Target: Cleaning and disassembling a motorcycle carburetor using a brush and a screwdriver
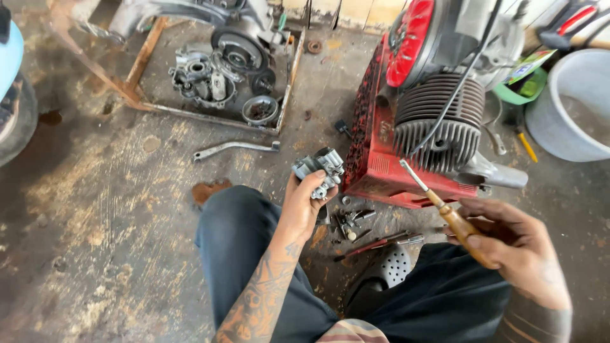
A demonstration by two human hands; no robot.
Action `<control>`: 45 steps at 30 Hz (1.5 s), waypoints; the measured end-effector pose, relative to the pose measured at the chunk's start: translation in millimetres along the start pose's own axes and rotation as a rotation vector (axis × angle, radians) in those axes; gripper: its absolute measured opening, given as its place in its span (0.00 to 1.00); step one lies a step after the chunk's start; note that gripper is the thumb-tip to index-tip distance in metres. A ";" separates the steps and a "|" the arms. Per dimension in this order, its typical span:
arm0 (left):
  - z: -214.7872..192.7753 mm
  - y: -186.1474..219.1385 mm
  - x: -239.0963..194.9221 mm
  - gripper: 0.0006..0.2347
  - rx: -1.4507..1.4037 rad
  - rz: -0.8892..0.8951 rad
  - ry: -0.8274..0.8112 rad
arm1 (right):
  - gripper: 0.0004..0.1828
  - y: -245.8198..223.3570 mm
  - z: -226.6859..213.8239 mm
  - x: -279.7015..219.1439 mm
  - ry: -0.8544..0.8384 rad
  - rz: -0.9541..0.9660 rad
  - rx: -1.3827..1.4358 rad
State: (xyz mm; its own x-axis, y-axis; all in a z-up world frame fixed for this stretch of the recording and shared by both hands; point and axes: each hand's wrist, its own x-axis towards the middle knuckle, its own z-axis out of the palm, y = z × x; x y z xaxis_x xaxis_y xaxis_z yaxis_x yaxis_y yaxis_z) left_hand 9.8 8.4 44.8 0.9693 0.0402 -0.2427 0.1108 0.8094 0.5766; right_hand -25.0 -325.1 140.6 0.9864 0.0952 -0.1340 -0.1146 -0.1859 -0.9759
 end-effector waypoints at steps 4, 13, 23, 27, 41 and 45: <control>14.9 -4.7 -1.8 0.18 -0.051 -0.012 -0.081 | 0.18 -10.2 -32.8 -4.1 -0.111 -0.071 0.210; 52.6 -0.3 -33.6 0.16 -0.040 -0.036 -0.126 | 0.34 -154.4 0.2 -18.4 -0.339 -0.354 -0.078; 128.8 58.0 -40.3 0.16 0.125 0.023 -0.044 | 0.38 -190.7 -12.9 13.0 0.129 -0.813 -0.182; 130.6 53.1 -29.8 0.21 0.178 0.101 0.011 | 0.22 -171.3 -17.7 64.0 0.080 -0.772 0.222; 87.5 16.9 48.7 0.18 0.209 0.064 0.113 | 0.26 -121.1 49.2 96.7 0.163 -0.944 0.110; 83.1 12.9 49.8 0.18 0.207 0.062 0.112 | 0.24 -111.1 41.0 98.5 0.198 -0.957 0.020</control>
State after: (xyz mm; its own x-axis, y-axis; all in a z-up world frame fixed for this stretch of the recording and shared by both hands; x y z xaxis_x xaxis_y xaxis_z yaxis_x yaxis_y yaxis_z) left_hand 77.8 -27.8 104.9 0.9465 0.1601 -0.2801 0.1056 0.6666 0.7379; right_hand 80.1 -254.9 228.8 0.6653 0.0308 0.7459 0.7446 -0.0990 -0.6601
